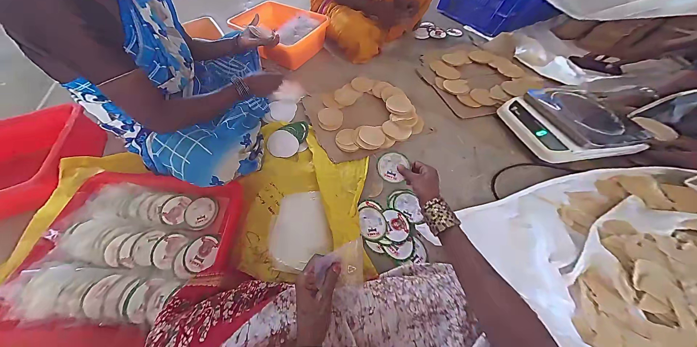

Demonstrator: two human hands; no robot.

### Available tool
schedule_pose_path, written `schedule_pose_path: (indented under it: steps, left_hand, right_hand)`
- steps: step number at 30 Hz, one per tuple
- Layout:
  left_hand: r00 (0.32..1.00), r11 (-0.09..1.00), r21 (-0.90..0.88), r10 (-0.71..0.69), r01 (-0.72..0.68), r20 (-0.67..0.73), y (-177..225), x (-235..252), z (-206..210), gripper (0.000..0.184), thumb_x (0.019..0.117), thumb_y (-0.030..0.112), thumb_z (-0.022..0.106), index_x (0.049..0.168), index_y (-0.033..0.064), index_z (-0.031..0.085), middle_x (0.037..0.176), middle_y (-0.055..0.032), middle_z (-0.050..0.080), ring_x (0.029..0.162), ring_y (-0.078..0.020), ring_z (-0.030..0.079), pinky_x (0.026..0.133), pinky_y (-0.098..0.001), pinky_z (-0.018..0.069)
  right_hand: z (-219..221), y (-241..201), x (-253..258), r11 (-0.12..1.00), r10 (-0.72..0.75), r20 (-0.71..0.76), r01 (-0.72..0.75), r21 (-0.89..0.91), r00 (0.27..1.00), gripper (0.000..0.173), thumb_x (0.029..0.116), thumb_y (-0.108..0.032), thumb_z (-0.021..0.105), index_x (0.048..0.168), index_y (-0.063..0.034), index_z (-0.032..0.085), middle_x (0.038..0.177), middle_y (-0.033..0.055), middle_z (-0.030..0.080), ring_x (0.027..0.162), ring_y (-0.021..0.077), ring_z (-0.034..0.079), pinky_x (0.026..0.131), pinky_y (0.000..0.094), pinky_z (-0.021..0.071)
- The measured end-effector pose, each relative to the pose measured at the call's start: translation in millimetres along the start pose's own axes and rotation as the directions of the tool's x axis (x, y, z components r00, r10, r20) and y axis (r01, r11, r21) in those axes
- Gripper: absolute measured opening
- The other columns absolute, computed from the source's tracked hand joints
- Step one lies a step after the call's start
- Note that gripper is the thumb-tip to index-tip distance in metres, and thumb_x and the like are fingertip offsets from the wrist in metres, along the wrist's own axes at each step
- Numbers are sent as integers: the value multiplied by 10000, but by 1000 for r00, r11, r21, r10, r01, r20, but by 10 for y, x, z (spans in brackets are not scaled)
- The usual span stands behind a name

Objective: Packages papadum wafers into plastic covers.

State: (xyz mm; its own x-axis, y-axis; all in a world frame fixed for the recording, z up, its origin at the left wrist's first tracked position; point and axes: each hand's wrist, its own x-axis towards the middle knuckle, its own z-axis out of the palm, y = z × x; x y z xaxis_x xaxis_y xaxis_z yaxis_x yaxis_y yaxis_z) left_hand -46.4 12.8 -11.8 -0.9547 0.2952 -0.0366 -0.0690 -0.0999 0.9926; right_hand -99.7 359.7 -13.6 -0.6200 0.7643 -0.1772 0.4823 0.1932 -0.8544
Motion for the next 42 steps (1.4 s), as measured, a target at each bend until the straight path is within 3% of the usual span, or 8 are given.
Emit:
schedule_pose_path:
  steps: [8,10,13,15,19,29,38,42]
  left_hand:
    - [997,996,-54,-75,74,-11,43,10,-10,93,905,-27,662,966,-13,731,871,5,729,832,-26,684,818,-235,582]
    - [998,996,-54,-67,66,-8,29,6,-11,96,902,-34,658,957,-12,733,862,13,726,820,-15,679,806,-227,581]
    - [997,995,-71,-70,69,-10,35,-3,3,112,891,-49,654,953,-5,737,872,29,734,833,-1,682,816,-214,580]
    - [997,994,-73,-82,82,-6,43,-8,-4,113,894,-52,654,957,-6,736,874,24,730,836,-7,679,821,-220,577]
    - [995,994,-61,-95,95,4,17,-18,-10,101,900,-46,648,958,-18,724,871,18,724,832,-11,676,814,-221,575]
    - [995,995,-23,-95,96,28,3,-26,-3,96,909,-42,644,966,-36,722,880,0,720,849,-13,674,834,-222,572]
    - [997,997,30,-76,75,14,45,-24,-9,100,908,-23,651,961,-40,734,881,-34,722,849,-36,681,834,-229,573]
    - [996,996,-2,-87,87,13,54,-23,15,97,904,8,678,966,-19,747,885,-28,725,850,-40,681,835,-230,572]
  right_hand:
    - [484,-627,870,972,-64,-5,61,-228,998,323,993,-249,686,963,72,689,944,251,681,917,369,643,879,572,464]
    - [567,-656,980,935,-34,21,39,-352,999,364,981,-278,700,1122,57,683,1093,286,688,1070,426,648,960,607,458]
    - [677,-637,1065,805,-37,98,87,-587,995,717,933,-297,745,1500,16,438,1435,312,523,1333,488,507,1060,643,421]
    - [732,-604,1068,735,-144,194,236,-636,970,800,912,-320,775,1518,50,407,1525,337,410,1419,517,385,1105,665,353]
    - [841,-560,1054,504,-139,455,458,-732,880,866,870,-494,781,1499,6,459,1518,277,459,1426,465,400,1099,661,338]
    - [883,-886,1193,354,-11,608,572,-740,793,527,989,-319,639,1334,68,553,1300,300,609,1258,453,569,1025,604,428]
    - [384,-945,863,698,-160,190,248,-672,969,363,986,-125,591,1320,13,625,1202,340,653,1172,524,609,972,692,444]
    - [158,-615,324,734,-123,236,249,-632,964,396,984,-164,591,1336,14,619,1233,322,649,1182,508,607,984,688,433]
